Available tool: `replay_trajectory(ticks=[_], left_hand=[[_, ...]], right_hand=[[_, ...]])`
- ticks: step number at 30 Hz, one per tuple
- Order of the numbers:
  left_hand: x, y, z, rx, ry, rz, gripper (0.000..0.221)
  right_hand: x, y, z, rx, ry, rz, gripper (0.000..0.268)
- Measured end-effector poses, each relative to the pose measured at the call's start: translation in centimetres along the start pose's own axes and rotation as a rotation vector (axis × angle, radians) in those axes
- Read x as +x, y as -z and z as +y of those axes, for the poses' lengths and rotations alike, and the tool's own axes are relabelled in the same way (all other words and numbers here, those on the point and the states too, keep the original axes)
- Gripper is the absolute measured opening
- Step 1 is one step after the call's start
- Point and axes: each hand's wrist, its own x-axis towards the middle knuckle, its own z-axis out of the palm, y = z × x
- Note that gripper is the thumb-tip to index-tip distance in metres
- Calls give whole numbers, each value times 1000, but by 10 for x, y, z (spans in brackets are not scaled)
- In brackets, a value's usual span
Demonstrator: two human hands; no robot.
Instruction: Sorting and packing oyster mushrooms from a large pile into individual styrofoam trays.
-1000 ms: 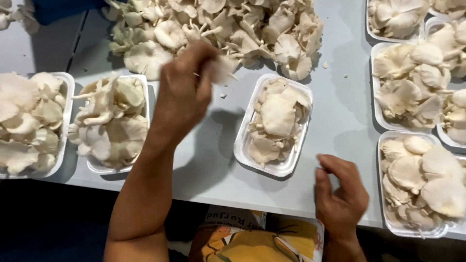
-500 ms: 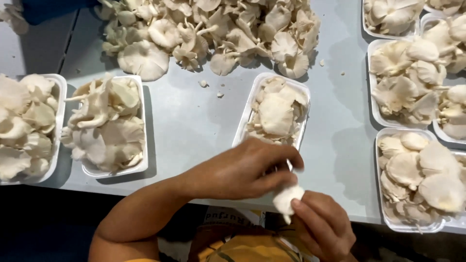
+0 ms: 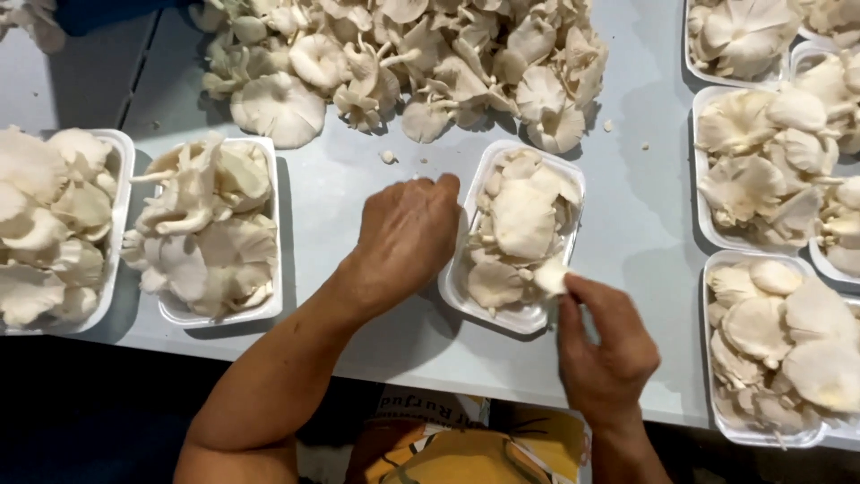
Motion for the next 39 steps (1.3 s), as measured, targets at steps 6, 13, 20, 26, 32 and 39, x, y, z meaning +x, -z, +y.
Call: replay_trajectory(ticks=[6,13,20,26,32,39], left_hand=[[1,4,2,-118,-35,-207,13],[5,22,9,-220,45,-360,15],[8,26,9,-168,105,-425,19],[8,20,5,-89,50,-447,25],[7,25,4,-71,41,-521,25],[12,29,3,-239,93,-507,22]], right_hand=[[-8,-1,0,41,66,-56,18],[1,3,-8,102,-12,-98,17],[6,4,-9,69,91,-93,11],[5,10,-7,162,-16,-21,10],[17,23,17,101,-49,55,14],[106,20,16,-84,168,15,8]])
